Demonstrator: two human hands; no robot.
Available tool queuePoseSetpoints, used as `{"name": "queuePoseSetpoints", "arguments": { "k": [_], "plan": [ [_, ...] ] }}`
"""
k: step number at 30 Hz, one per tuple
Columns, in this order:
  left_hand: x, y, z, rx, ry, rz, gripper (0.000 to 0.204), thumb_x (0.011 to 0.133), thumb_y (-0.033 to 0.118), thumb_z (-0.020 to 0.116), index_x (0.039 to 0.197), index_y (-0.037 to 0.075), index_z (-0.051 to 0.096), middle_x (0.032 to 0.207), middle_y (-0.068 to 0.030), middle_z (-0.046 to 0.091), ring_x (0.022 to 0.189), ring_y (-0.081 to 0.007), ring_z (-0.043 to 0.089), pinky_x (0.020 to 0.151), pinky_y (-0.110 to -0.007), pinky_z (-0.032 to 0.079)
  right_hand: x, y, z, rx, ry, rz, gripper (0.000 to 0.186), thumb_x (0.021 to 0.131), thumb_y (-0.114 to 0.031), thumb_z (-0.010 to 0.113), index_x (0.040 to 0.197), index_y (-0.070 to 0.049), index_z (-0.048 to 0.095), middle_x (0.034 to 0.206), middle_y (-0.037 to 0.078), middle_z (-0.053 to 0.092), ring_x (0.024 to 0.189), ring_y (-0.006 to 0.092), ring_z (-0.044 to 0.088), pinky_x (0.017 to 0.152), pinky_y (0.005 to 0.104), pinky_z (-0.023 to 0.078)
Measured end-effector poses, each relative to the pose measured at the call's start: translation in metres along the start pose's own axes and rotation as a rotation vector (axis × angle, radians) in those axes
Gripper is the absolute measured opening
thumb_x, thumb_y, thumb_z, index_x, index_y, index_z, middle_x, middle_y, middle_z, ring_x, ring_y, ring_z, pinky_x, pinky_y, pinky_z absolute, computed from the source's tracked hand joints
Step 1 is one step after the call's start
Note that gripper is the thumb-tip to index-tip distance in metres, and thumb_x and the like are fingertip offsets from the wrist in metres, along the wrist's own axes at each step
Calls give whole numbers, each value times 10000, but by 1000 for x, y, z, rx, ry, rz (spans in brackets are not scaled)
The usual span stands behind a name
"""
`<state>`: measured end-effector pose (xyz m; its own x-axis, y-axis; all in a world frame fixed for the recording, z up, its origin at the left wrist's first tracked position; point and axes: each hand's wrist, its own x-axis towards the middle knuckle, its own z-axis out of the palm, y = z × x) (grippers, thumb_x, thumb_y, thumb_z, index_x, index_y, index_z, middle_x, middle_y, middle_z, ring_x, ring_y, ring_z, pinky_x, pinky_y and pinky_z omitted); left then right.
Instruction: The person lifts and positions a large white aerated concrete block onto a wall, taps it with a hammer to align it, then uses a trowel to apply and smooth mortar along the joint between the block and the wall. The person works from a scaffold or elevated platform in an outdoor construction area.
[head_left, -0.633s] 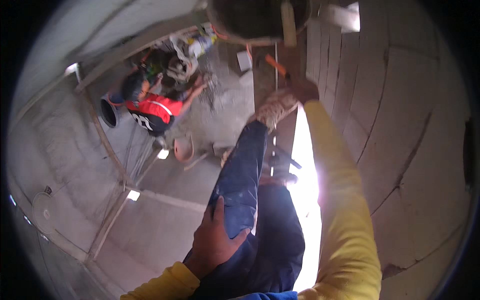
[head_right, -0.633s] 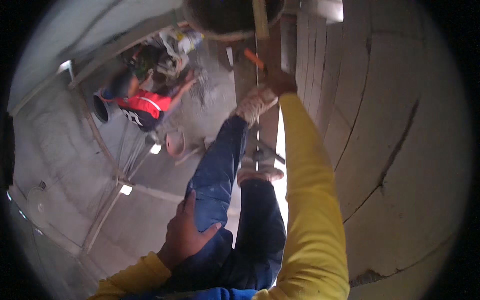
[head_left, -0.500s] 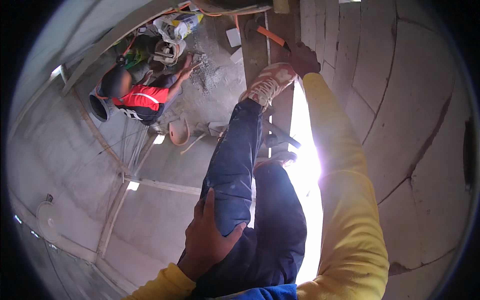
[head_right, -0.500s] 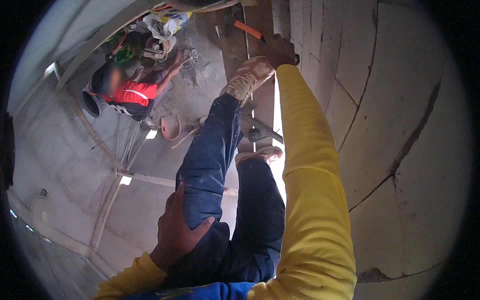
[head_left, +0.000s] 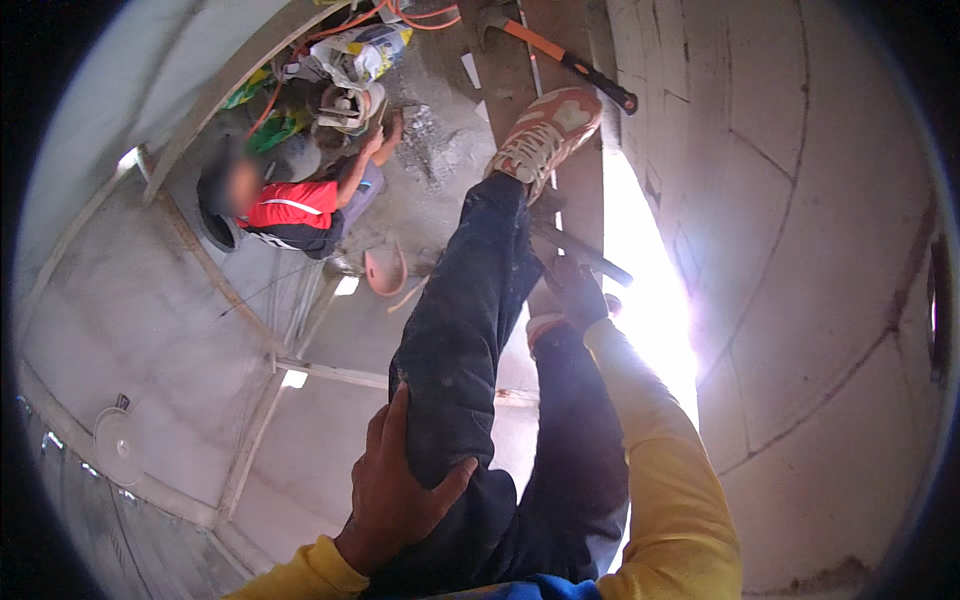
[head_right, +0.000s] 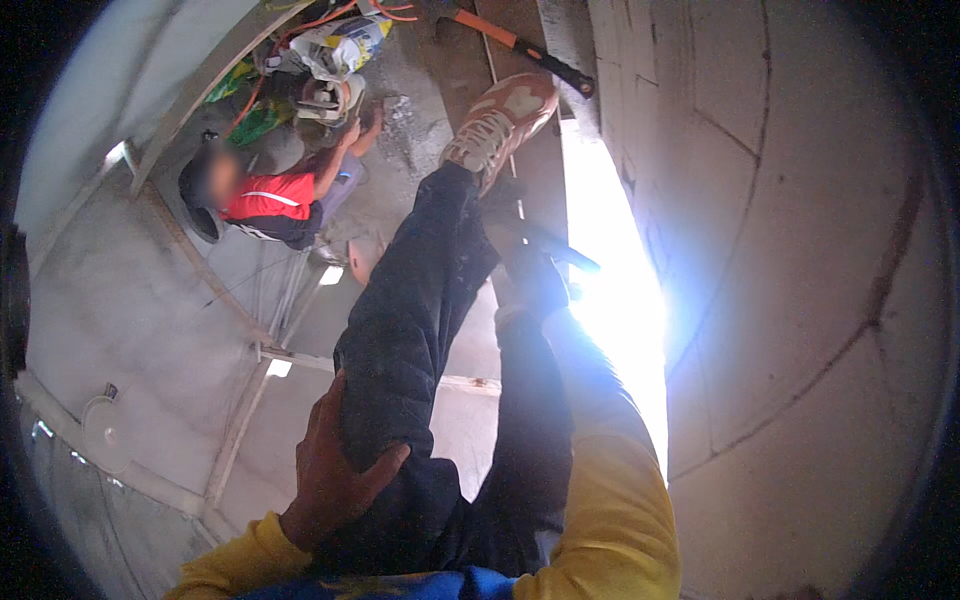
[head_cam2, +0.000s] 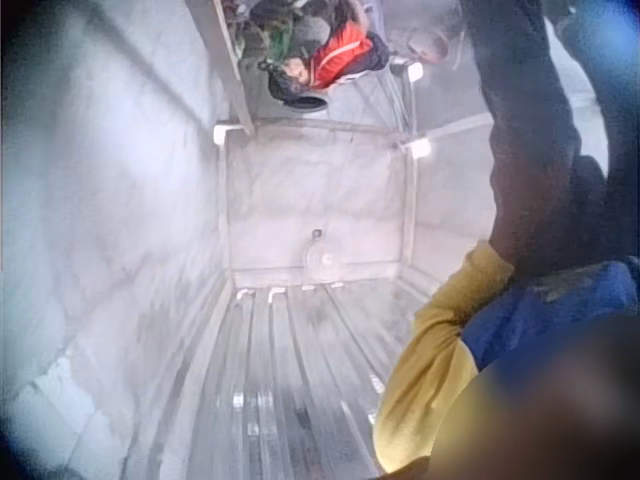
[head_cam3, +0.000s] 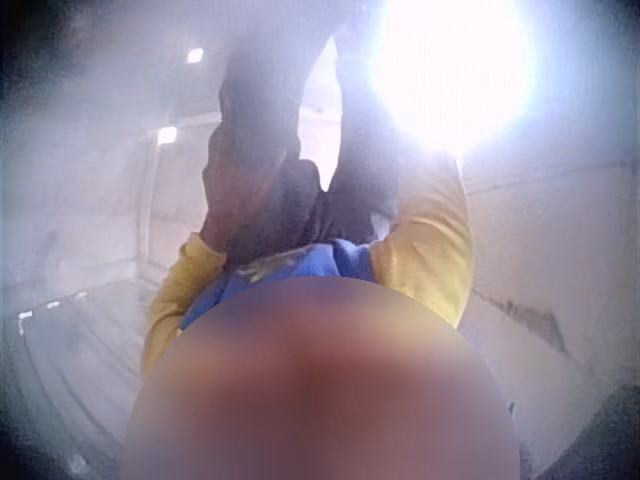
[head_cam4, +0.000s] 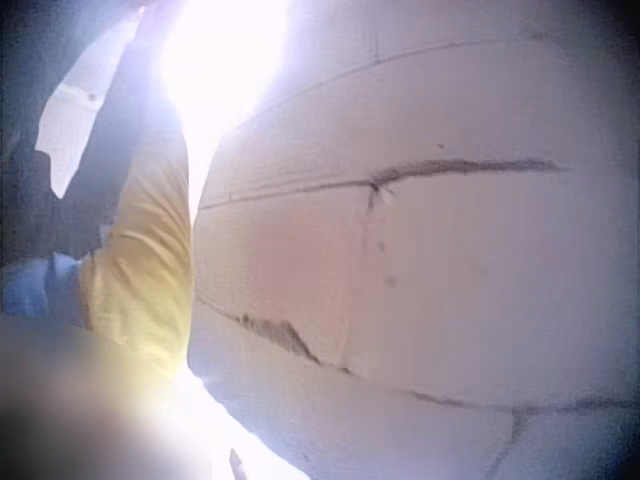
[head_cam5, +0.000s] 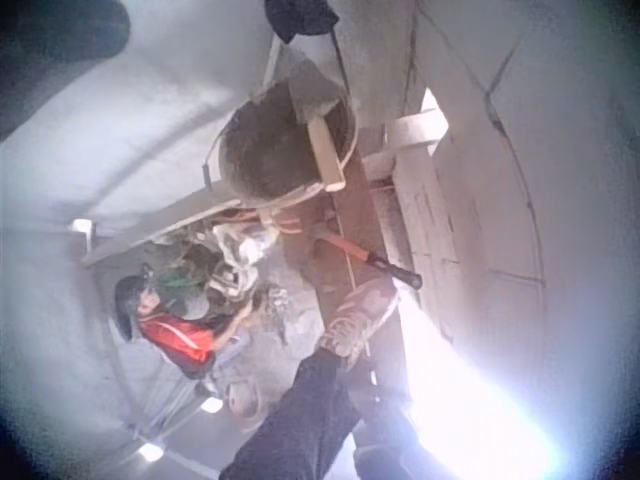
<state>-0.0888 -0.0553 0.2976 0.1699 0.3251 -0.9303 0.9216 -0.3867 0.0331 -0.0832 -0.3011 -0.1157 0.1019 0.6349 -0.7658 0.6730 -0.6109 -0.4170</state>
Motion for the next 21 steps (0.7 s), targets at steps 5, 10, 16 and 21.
{"name": "queuePoseSetpoints", "arguments": {
  "k": [5, 10, 16, 21],
  "plan": [
    [-9, -7, 19, 11, 20, 28, 1048, 817, 441, 839, 1570, -18, 275, 1406, -306, 488, 1191, -483, 625, 954, -539, 553, 11, 51, 91, 0, 290, -297, 481, 900, -209, 630, 1375, -137, 599, 1372, 135, 562, 1365, 332, 490, 1135, 545, 413],
    [-18, -13, 44, -98, 107, 23, 1027, 796, 366, 871, 1573, 3, 306, 1389, -258, 534, 1269, -432, 586, 1042, -501, 499, 0, 33, 45, -196, 166, -356, 463, 893, -200, 629, 1333, -62, 592, 1255, 167, 597, 1204, 372, 578, 1112, 506, 445],
    [-29, -25, 59, 6, 196, 83, 1033, 827, 515, 807, 1578, 19, 301, 1388, -297, 500, 1217, -478, 589, 978, -537, 525, -108, -45, -26, 91, 119, -20, 753, 759, -314, 790, 1379, 34, 542, 1330, 253, 569, 1213, 428, 544, 1104, 517, 409],
    [-62, -20, 66, 79, 342, 262, 890, 892, 466, 755, 1549, 7, 367, 1434, -300, 479, 1215, -518, 568, 1036, -534, 486, -221, -68, -76, 771, 525, 274, 807, 642, -257, 881, 1304, 41, 528, 1211, 236, 613, 1174, 397, 588, 1063, 437, 448]
  ]
}}
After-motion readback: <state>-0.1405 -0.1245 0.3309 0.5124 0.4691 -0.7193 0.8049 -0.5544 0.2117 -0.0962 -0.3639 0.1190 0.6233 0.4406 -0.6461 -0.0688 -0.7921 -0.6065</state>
